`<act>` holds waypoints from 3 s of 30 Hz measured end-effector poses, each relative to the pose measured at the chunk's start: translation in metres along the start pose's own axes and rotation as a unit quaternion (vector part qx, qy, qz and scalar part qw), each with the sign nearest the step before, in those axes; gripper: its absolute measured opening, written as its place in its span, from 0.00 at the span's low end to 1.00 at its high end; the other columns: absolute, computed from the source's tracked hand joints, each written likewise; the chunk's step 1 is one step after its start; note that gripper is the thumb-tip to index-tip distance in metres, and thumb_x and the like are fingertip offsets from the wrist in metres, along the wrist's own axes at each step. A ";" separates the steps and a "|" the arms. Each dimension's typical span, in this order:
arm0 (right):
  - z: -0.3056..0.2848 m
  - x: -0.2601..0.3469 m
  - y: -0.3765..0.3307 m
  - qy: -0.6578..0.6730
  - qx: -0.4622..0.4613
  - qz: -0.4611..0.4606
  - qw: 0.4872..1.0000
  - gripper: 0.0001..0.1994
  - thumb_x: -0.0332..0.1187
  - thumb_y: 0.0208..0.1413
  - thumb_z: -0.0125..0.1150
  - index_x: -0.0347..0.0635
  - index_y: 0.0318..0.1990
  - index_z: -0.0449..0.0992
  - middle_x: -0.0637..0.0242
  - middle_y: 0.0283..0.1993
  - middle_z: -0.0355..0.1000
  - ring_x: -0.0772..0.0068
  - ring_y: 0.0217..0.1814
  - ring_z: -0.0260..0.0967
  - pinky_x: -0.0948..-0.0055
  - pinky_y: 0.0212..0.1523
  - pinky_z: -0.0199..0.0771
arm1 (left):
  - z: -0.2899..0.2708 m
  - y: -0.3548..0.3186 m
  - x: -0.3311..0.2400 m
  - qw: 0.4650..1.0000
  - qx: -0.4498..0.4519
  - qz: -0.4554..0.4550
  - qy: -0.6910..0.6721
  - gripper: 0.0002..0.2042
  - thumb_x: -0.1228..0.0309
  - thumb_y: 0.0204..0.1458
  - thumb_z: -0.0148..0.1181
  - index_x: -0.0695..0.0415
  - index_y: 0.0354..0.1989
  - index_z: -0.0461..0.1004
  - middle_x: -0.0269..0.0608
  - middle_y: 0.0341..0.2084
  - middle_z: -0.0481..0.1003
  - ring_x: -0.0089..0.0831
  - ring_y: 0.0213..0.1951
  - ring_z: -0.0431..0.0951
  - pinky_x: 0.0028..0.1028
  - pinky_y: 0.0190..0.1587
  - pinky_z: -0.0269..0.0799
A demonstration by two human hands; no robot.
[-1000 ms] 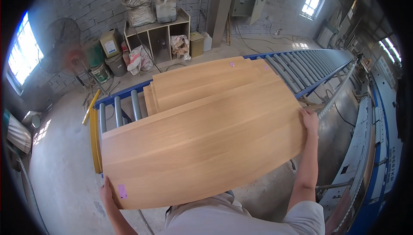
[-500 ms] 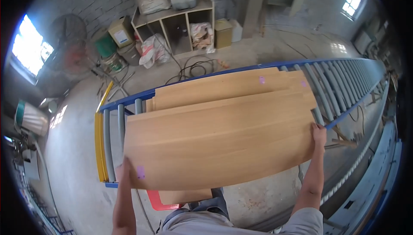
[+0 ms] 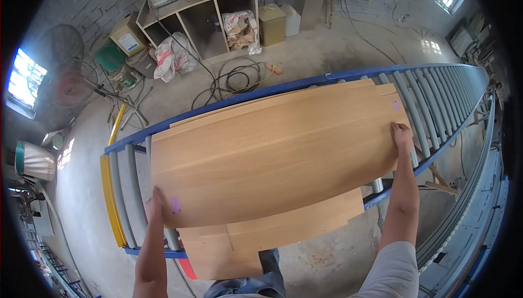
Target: Moving large wooden furniture panels from a processing machine to a roller conveyor belt.
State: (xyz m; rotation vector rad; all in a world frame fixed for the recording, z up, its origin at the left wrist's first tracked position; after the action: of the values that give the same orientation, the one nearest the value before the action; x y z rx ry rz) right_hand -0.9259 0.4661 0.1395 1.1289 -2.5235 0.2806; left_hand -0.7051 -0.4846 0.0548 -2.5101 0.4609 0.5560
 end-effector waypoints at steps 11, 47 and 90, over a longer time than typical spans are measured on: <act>0.083 -0.006 -0.009 0.105 -0.002 -0.066 0.992 0.21 0.43 0.57 0.56 0.36 0.51 0.75 0.49 0.45 0.76 0.51 0.50 0.73 0.64 0.53 0.70 | 0.043 0.015 0.009 0.987 -0.045 0.123 0.094 0.35 0.40 0.52 0.52 0.66 0.50 0.71 0.60 0.45 0.75 0.53 0.51 0.73 0.41 0.51 0.68; 0.145 -0.032 -0.258 0.313 -0.042 0.167 0.934 0.49 0.54 0.46 0.67 0.27 0.66 0.50 0.44 0.56 0.68 0.52 0.60 0.66 0.66 0.58 0.65 | 0.063 -0.021 -0.025 0.947 -0.109 0.296 0.057 0.30 0.45 0.55 0.55 0.67 0.21 0.64 0.56 0.18 0.67 0.52 0.23 0.66 0.47 0.29 0.62; -0.134 0.102 -0.789 0.528 0.137 -0.350 0.762 0.09 0.32 0.57 0.58 0.32 0.37 0.76 0.57 0.30 0.73 0.65 0.33 0.69 0.68 0.37 0.70 | 0.032 -0.192 0.209 0.676 0.106 0.701 0.201 0.27 0.55 0.53 0.55 0.56 0.60 0.65 0.51 0.60 0.61 0.48 0.61 0.59 0.43 0.60 0.59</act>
State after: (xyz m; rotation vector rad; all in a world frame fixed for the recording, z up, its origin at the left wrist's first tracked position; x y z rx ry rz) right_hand -0.3649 -0.0814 0.3298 1.3715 -1.0064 0.8048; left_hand -0.4534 -0.3558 0.0114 -1.5438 2.4856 0.3489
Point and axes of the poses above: each hand's wrist, its own y-axis towards the middle knuckle, its own z-axis out of the palm, x = y × z, the point moved 10 cm from there along y, towards the middle knuckle
